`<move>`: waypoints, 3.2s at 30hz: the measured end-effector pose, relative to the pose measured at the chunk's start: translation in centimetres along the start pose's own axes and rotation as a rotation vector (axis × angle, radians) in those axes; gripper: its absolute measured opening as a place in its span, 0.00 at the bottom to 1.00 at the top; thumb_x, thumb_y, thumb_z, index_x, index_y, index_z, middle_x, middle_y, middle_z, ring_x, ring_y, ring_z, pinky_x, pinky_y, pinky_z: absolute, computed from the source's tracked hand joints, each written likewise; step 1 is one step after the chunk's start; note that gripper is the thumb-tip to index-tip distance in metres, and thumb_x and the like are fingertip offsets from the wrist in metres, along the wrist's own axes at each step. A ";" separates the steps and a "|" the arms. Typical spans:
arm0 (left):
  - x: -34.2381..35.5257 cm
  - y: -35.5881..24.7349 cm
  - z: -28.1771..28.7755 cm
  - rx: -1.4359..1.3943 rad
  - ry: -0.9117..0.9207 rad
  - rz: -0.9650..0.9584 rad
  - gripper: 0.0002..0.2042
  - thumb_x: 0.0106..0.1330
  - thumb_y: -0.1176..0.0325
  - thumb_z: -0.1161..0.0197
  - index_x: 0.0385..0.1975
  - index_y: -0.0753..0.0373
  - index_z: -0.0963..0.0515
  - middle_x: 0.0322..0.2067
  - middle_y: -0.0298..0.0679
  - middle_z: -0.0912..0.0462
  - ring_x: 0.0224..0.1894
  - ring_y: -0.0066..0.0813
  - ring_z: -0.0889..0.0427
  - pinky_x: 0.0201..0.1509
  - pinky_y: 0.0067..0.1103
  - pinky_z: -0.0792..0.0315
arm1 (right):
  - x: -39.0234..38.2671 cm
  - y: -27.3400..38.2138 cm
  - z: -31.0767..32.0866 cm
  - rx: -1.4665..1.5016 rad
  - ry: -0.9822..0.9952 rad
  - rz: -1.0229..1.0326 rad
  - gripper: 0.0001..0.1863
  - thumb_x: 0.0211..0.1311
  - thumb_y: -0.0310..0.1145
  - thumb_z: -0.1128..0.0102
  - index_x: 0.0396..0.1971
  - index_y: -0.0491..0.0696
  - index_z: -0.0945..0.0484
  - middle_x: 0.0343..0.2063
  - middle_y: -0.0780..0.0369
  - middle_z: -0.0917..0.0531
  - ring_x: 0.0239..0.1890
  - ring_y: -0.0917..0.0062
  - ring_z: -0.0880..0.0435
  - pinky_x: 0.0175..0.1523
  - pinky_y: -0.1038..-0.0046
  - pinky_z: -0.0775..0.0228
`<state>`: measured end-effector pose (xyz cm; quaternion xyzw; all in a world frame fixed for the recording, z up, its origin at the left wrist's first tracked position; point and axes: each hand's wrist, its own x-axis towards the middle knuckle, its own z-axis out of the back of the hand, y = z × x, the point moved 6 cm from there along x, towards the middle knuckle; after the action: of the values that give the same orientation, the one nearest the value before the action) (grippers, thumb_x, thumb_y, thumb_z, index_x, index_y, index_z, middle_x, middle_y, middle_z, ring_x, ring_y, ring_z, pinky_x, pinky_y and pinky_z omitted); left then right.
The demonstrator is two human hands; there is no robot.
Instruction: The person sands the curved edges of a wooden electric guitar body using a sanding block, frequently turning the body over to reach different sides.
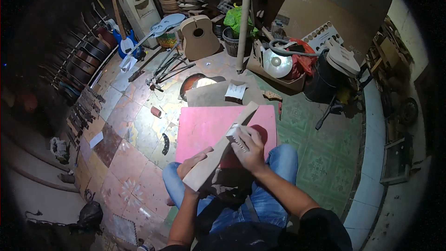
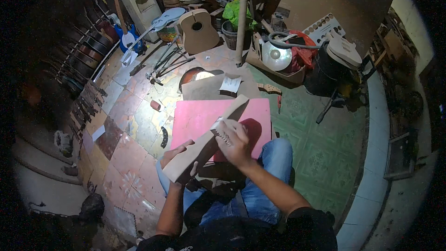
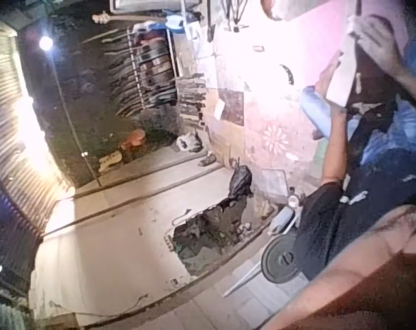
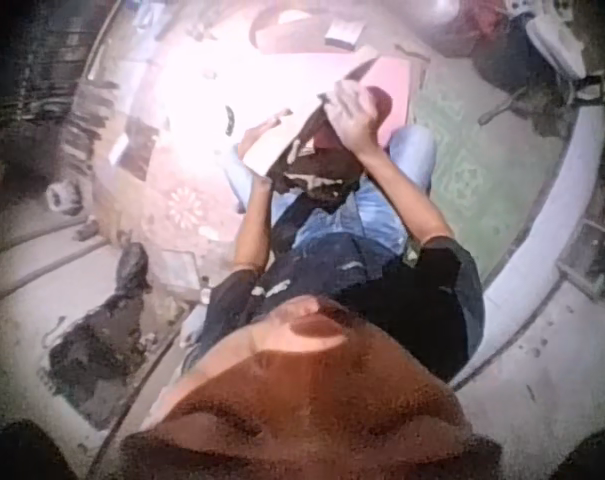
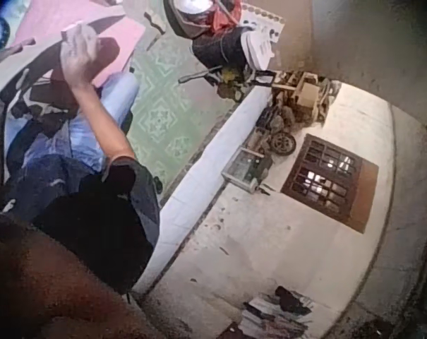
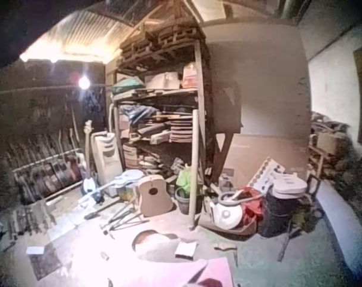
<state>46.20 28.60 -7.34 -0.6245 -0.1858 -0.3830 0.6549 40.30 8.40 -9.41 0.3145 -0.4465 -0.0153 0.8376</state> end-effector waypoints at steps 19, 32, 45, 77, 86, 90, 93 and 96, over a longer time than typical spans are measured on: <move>3.5 -0.9 -3.9 -0.046 0.055 0.174 0.43 0.54 0.32 0.29 0.54 0.69 0.22 0.48 0.50 0.13 0.48 0.40 0.10 0.50 0.29 0.16 | 3.3 4.2 4.3 0.435 0.206 -0.541 0.23 0.65 0.28 0.34 0.59 0.38 0.23 0.53 0.53 0.17 0.56 0.70 0.18 0.63 0.69 0.28; 3.3 -2.0 -4.0 0.150 0.065 0.063 0.30 0.57 0.51 0.20 0.50 0.68 0.19 0.46 0.46 0.11 0.42 0.34 0.09 0.45 0.25 0.16 | 2.2 0.4 2.6 0.387 0.219 -0.627 0.24 0.64 0.30 0.32 0.59 0.39 0.22 0.49 0.54 0.16 0.54 0.71 0.16 0.61 0.71 0.27; 2.9 -1.2 -3.0 0.192 0.098 0.108 0.28 0.53 0.55 0.18 0.51 0.65 0.17 0.46 0.44 0.12 0.42 0.34 0.09 0.45 0.25 0.16 | 3.4 4.8 3.5 0.529 0.228 -0.457 0.23 0.63 0.30 0.32 0.57 0.40 0.21 0.50 0.53 0.16 0.51 0.70 0.15 0.58 0.70 0.25; 2.4 -0.9 -1.4 0.331 0.232 -0.083 0.22 0.55 0.62 0.20 0.46 0.67 0.17 0.43 0.45 0.11 0.42 0.36 0.09 0.45 0.24 0.16 | 1.9 -2.9 1.1 -0.218 0.139 -0.038 0.26 0.58 0.32 0.31 0.58 0.46 0.19 0.46 0.50 0.18 0.48 0.54 0.18 0.52 0.60 0.25; 0.9 0.1 0.2 0.210 0.107 -0.090 0.23 0.56 0.60 0.21 0.45 0.67 0.21 0.42 0.50 0.11 0.42 0.38 0.09 0.46 0.27 0.15 | 2.0 0.3 1.2 -0.165 0.172 -0.012 0.22 0.58 0.35 0.31 0.54 0.47 0.17 0.43 0.52 0.15 0.47 0.56 0.16 0.50 0.58 0.25; 1.2 0.5 -0.8 0.208 0.172 -0.062 0.23 0.57 0.59 0.21 0.44 0.67 0.22 0.42 0.50 0.11 0.43 0.38 0.09 0.46 0.27 0.15 | 3.6 -10.0 2.7 -0.235 -0.099 -0.258 0.19 0.56 0.31 0.29 0.49 0.42 0.17 0.40 0.52 0.16 0.44 0.56 0.17 0.50 0.58 0.25; 2.0 0.4 0.1 0.220 0.079 -0.057 0.23 0.59 0.57 0.23 0.44 0.68 0.22 0.43 0.50 0.11 0.43 0.38 0.09 0.47 0.27 0.15 | 0.7 -3.9 -1.9 -0.072 -0.046 -0.167 0.22 0.56 0.33 0.27 0.49 0.41 0.19 0.47 0.52 0.17 0.51 0.56 0.18 0.56 0.62 0.24; 2.7 0.3 0.0 0.264 0.137 -0.098 0.23 0.60 0.57 0.24 0.45 0.69 0.22 0.43 0.51 0.11 0.43 0.38 0.09 0.48 0.28 0.16 | -0.4 -5.5 -1.6 0.051 -0.131 -0.159 0.20 0.56 0.32 0.27 0.48 0.42 0.18 0.50 0.50 0.19 0.52 0.55 0.18 0.57 0.61 0.25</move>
<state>48.18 27.81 -5.58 -0.4956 -0.2195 -0.4285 0.7229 42.70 4.93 -13.28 0.3685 -0.4743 -0.0907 0.7944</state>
